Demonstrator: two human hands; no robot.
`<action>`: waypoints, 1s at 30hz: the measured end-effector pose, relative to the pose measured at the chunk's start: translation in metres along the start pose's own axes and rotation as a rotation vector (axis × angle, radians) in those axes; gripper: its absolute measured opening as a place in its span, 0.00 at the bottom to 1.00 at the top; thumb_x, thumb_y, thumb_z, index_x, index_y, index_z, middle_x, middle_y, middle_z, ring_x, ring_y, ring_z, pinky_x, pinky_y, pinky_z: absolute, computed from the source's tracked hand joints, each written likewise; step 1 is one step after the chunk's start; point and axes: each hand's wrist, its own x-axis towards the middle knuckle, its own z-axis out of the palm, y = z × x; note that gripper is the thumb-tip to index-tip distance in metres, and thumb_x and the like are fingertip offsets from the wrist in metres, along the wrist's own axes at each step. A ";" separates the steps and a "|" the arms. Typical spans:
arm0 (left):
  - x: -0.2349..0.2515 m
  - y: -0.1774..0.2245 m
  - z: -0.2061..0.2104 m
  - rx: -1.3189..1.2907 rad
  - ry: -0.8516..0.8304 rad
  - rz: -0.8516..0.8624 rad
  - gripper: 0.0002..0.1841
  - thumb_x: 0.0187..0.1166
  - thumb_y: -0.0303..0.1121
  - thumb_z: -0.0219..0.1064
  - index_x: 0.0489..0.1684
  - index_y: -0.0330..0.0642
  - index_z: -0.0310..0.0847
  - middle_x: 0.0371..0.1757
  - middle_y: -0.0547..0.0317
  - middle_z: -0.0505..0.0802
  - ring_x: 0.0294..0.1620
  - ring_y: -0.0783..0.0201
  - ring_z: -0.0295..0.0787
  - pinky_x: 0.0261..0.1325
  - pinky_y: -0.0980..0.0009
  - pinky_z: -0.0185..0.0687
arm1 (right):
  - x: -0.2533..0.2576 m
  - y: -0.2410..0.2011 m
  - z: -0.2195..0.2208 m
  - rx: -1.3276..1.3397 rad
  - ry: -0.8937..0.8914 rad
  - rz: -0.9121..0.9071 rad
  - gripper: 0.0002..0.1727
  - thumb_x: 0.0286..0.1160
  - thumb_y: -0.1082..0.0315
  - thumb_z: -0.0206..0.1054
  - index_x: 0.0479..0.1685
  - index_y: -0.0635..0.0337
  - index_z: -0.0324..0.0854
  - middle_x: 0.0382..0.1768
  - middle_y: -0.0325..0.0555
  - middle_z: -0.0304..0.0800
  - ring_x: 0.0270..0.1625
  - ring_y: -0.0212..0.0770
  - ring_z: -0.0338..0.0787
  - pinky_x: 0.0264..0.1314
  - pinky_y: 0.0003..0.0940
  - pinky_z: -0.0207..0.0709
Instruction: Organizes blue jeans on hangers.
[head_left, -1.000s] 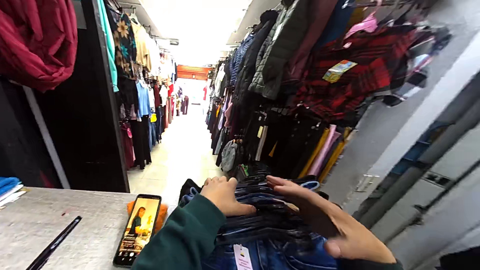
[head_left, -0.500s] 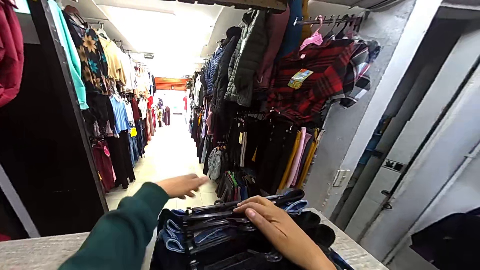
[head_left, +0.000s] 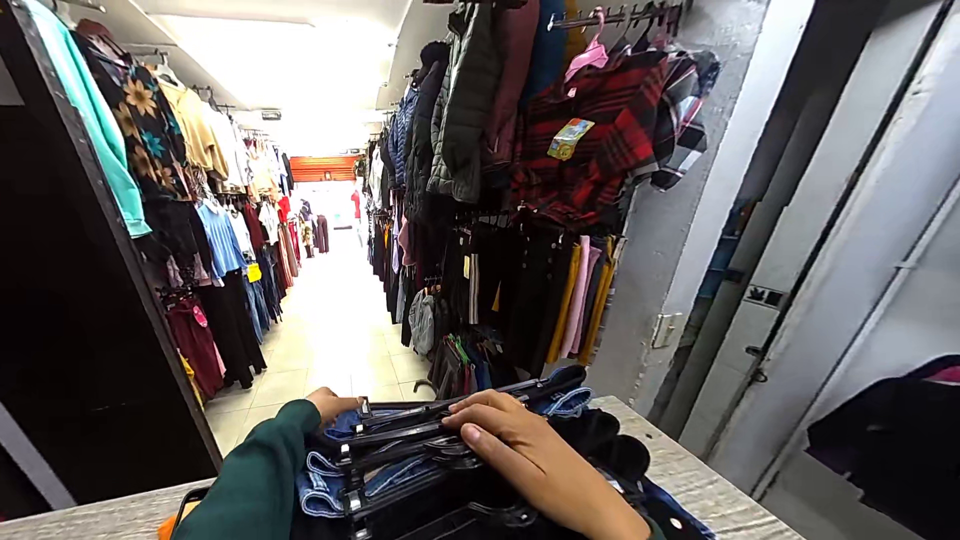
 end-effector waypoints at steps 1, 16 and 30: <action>-0.002 0.001 0.002 -0.081 0.041 0.000 0.27 0.86 0.51 0.63 0.59 0.29 0.78 0.41 0.52 0.83 0.35 0.65 0.77 0.45 0.68 0.76 | -0.001 0.000 0.000 0.000 0.004 -0.004 0.31 0.90 0.46 0.46 0.55 0.58 0.91 0.60 0.50 0.91 0.70 0.43 0.83 0.77 0.43 0.68; -0.076 0.058 -0.010 0.220 -0.206 0.498 0.22 0.91 0.41 0.56 0.71 0.33 0.79 0.66 0.41 0.88 0.65 0.55 0.85 0.72 0.57 0.75 | -0.004 0.001 -0.003 0.038 0.000 0.020 0.28 0.89 0.47 0.49 0.54 0.56 0.92 0.69 0.49 0.88 0.80 0.44 0.77 0.85 0.43 0.64; -0.071 0.064 0.010 0.347 -0.069 0.434 0.21 0.93 0.38 0.52 0.66 0.27 0.77 0.58 0.34 0.87 0.56 0.49 0.85 0.67 0.52 0.74 | -0.009 0.001 -0.006 0.109 0.005 -0.134 0.25 0.87 0.54 0.56 0.40 0.63 0.94 0.68 0.58 0.88 0.78 0.46 0.81 0.83 0.42 0.69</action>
